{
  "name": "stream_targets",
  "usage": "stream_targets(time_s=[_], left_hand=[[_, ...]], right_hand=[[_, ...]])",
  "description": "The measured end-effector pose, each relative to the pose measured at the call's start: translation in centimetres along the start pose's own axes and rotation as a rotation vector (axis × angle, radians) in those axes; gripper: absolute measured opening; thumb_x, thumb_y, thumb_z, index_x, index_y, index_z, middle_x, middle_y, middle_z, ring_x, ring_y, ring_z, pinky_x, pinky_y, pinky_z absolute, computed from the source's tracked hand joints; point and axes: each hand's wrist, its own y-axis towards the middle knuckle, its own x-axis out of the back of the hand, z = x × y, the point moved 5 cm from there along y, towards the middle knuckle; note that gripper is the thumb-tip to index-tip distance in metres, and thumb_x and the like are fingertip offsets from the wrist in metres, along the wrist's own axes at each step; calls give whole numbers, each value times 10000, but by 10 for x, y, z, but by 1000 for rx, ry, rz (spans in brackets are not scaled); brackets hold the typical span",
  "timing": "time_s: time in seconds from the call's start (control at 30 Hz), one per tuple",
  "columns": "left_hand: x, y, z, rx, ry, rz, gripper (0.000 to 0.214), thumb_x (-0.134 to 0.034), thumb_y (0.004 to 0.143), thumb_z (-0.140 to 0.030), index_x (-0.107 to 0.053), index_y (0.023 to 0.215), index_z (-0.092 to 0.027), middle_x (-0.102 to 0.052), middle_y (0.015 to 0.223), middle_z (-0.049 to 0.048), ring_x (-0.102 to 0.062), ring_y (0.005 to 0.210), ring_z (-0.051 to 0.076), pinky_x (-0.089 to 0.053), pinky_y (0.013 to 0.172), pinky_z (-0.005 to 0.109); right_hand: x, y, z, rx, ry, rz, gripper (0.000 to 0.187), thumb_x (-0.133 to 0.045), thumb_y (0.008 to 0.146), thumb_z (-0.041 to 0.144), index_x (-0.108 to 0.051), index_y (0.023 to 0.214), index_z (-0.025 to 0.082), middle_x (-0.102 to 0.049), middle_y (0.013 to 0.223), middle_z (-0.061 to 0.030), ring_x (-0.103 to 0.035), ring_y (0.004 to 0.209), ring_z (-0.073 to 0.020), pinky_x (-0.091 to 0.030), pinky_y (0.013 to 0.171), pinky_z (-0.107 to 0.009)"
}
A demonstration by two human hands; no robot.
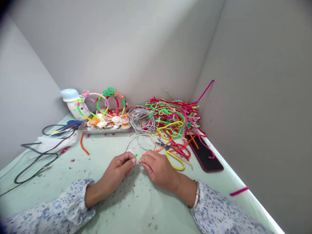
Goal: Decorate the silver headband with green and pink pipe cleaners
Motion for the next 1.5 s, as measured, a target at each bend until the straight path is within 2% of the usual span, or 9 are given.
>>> stream_targets(time_s=[0.13, 0.27, 0.43, 0.6, 0.7, 0.9, 1.1, 1.5], left_hand=[[0, 2, -1, 15, 8, 20, 215, -508, 841, -313, -504, 681, -170, -415, 543, -64, -378, 529, 104, -306, 527, 233], [2, 2, -3, -23, 2, 5, 222, -512, 869, -334, -513, 718, -171, -427, 570, -63, -386, 543, 101, -320, 538, 230], [4, -1, -5, -109, -86, -26, 119, -474, 913, -306, -520, 936, -199, -519, 739, -37, -482, 649, 114, -396, 602, 229], [4, -5, -11, -242, -20, -72, 63, -498, 883, -188, -498, 940, -214, -533, 901, -9, -524, 805, 130, -443, 714, 241], [4, -7, -13, -316, 72, -93, 100, -509, 870, -152, -506, 948, -214, -526, 906, -2, -531, 839, 138, -451, 738, 249], [4, -7, -14, -434, 216, -147, 125, -540, 849, -106, -551, 912, -214, -534, 893, 6, -536, 820, 144, -450, 686, 246], [6, -7, -17, -476, 280, -178, 128, -576, 842, -105, -605, 905, -212, -575, 884, 18, -551, 803, 147, -443, 676, 249], [7, -8, -22, -520, 270, -201, 160, -589, 831, -87, -660, 910, -206, -612, 858, 31, -574, 806, 152, -457, 673, 244]], right_hand=[[-1, -2, 0, 4, -29, 3, 127, -459, 942, 167, -584, 956, 190, -612, 870, -64, -576, 797, -180, -462, 693, -299], [1, -1, -1, -51, -9, -49, 134, -461, 934, 154, -590, 952, 187, -591, 840, -53, -568, 764, -173, -454, 676, -291], [3, 2, -2, -111, 34, -82, 141, -454, 942, 161, -592, 929, 186, -579, 827, -48, -555, 767, -171, -442, 692, -294], [7, 4, -4, -182, 95, -117, 132, -468, 934, 158, -593, 900, 189, -561, 815, -35, -545, 769, -167, -432, 699, -291], [7, 4, -4, -201, 121, -123, 130, -473, 932, 155, -592, 893, 191, -552, 809, -25, -540, 764, -161, -424, 700, -287], [8, 5, -4, -221, 137, -120, 129, -474, 934, 162, -595, 899, 192, -550, 807, -20, -539, 758, -159, -420, 705, -290], [7, 4, -5, -231, 141, -123, 132, -478, 936, 167, -599, 893, 196, -550, 790, -14, -539, 743, -157, -421, 695, -288], [6, 3, -6, -244, 147, -121, 130, -478, 937, 179, -596, 887, 200, -550, 782, -17, -539, 733, -161, -429, 684, -299]])
